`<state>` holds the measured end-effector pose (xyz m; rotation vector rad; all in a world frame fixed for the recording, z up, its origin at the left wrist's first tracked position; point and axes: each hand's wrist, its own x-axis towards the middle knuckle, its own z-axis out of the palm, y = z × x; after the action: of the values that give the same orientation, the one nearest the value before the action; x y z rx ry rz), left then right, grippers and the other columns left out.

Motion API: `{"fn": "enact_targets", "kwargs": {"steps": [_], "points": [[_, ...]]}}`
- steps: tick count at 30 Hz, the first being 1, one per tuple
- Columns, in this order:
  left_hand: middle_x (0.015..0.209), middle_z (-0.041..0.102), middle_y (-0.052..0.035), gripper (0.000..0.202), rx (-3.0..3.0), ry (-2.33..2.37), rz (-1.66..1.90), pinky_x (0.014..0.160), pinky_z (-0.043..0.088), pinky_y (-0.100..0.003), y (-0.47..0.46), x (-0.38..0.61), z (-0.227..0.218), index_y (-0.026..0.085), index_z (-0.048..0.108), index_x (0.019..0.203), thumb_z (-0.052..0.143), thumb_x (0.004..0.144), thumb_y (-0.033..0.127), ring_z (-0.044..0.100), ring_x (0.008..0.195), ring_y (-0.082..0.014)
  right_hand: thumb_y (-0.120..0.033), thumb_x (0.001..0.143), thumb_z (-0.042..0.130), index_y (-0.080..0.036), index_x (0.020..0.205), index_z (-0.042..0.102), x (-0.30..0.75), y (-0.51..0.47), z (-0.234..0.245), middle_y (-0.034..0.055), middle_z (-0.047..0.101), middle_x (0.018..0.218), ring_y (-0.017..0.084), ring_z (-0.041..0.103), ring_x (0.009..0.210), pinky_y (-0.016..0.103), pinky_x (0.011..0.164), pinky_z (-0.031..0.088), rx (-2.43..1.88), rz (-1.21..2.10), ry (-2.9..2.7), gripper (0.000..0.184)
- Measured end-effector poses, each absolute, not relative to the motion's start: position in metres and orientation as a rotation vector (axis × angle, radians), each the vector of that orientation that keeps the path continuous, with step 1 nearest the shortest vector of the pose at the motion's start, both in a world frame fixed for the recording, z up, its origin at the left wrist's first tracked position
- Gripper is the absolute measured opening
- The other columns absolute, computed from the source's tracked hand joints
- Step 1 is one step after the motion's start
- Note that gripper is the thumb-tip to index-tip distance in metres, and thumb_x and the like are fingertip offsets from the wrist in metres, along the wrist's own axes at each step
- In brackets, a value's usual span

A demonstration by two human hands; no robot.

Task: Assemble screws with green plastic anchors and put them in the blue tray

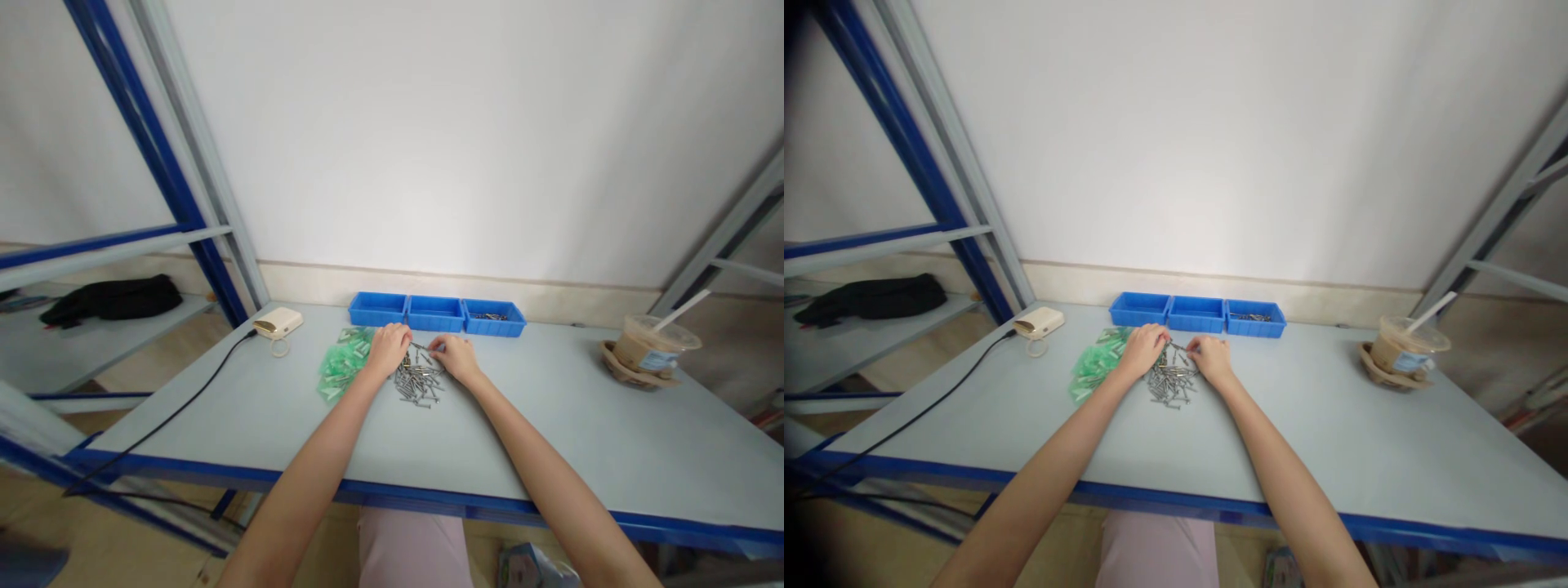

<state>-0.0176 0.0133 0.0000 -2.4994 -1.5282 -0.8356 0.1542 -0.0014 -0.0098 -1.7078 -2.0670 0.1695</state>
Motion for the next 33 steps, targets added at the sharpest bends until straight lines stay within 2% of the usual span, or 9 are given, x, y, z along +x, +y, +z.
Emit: {"fn": "enact_targets", "kwargs": {"steps": [3,7,12,15,21,27,33], "points": [[0.083,0.061,-0.0045,0.019,-2.527,-1.515,-0.8,0.077,0.036,-0.031,0.012,-0.016,0.001,0.018,0.059,0.079,0.041,0.085,0.015,0.053,0.085,-0.0199,-0.029,0.077,0.059,-0.024,0.096,0.062,0.153,-0.002,-0.012,0.0025,0.064,0.095,0.019,0.054,0.094,0.03,0.076,0.032,-1.728,0.144,-2.026,0.02],[0.082,0.061,-0.0043,0.018,-2.534,-1.462,-0.755,0.076,0.036,-0.031,0.01,-0.015,0.002,0.018,0.058,0.078,0.041,0.085,0.015,0.052,0.083,-0.0197,-0.033,0.079,0.056,-0.024,0.087,0.065,0.147,0.001,-0.016,0.0047,0.061,0.099,0.021,0.05,0.099,0.032,0.078,0.03,-1.724,0.019,-2.043,0.014],[0.083,0.059,-0.004,0.017,-2.52,-1.439,-0.73,0.075,0.036,-0.031,0.01,-0.015,0.001,0.018,0.057,0.08,0.042,0.085,0.014,0.05,0.084,-0.0196,-0.036,0.08,0.056,-0.025,0.095,0.063,0.136,0.01,-0.018,0.0048,0.059,0.102,0.022,0.048,0.098,0.034,0.079,0.028,-1.7,-0.056,-2.038,0.019],[0.084,0.059,-0.004,0.017,-2.505,-1.453,-0.713,0.076,0.036,-0.031,0.01,-0.015,0.002,0.018,0.057,0.082,0.041,0.085,0.014,0.049,0.085,-0.0195,-0.031,0.082,0.053,-0.024,0.085,0.064,0.134,0.012,-0.015,0.0042,0.061,0.098,0.021,0.049,0.096,0.034,0.078,0.027,-1.699,-0.061,-2.096,0.013],[0.112,0.051,-0.0052,0.026,-2.483,-1.377,-0.744,0.083,0.035,-0.032,0.011,-0.017,0.0,0.022,0.053,0.111,0.045,0.086,0.021,0.042,0.102,-0.0205,-0.024,0.084,0.049,-0.02,0.083,0.064,0.15,0.007,-0.009,0.0056,0.064,0.09,0.021,0.05,0.093,0.034,0.076,0.026,-1.706,-0.138,-2.17,0.016],[0.099,0.056,-0.004,0.017,-2.579,-1.339,-0.604,0.078,0.035,-0.031,0.015,-0.018,-0.009,0.023,0.063,0.094,0.049,0.085,0.024,0.044,0.095,-0.0197,-0.037,0.085,0.049,-0.024,0.098,0.062,0.151,0.006,-0.014,0.0061,0.061,0.102,0.022,0.049,0.098,0.034,0.078,0.026,-1.641,-0.093,-2.137,0.023],[0.097,0.058,-0.0034,0.016,-2.587,-1.323,-0.577,0.076,0.034,-0.03,0.014,-0.02,-0.007,0.021,0.061,0.094,0.049,0.085,0.026,0.045,0.092,-0.0189,-0.027,0.081,0.055,-0.022,0.082,0.065,0.138,0.008,-0.011,0.0052,0.063,0.096,0.021,0.051,0.095,0.035,0.08,0.027,-1.641,-0.057,-2.196,0.012]]}}
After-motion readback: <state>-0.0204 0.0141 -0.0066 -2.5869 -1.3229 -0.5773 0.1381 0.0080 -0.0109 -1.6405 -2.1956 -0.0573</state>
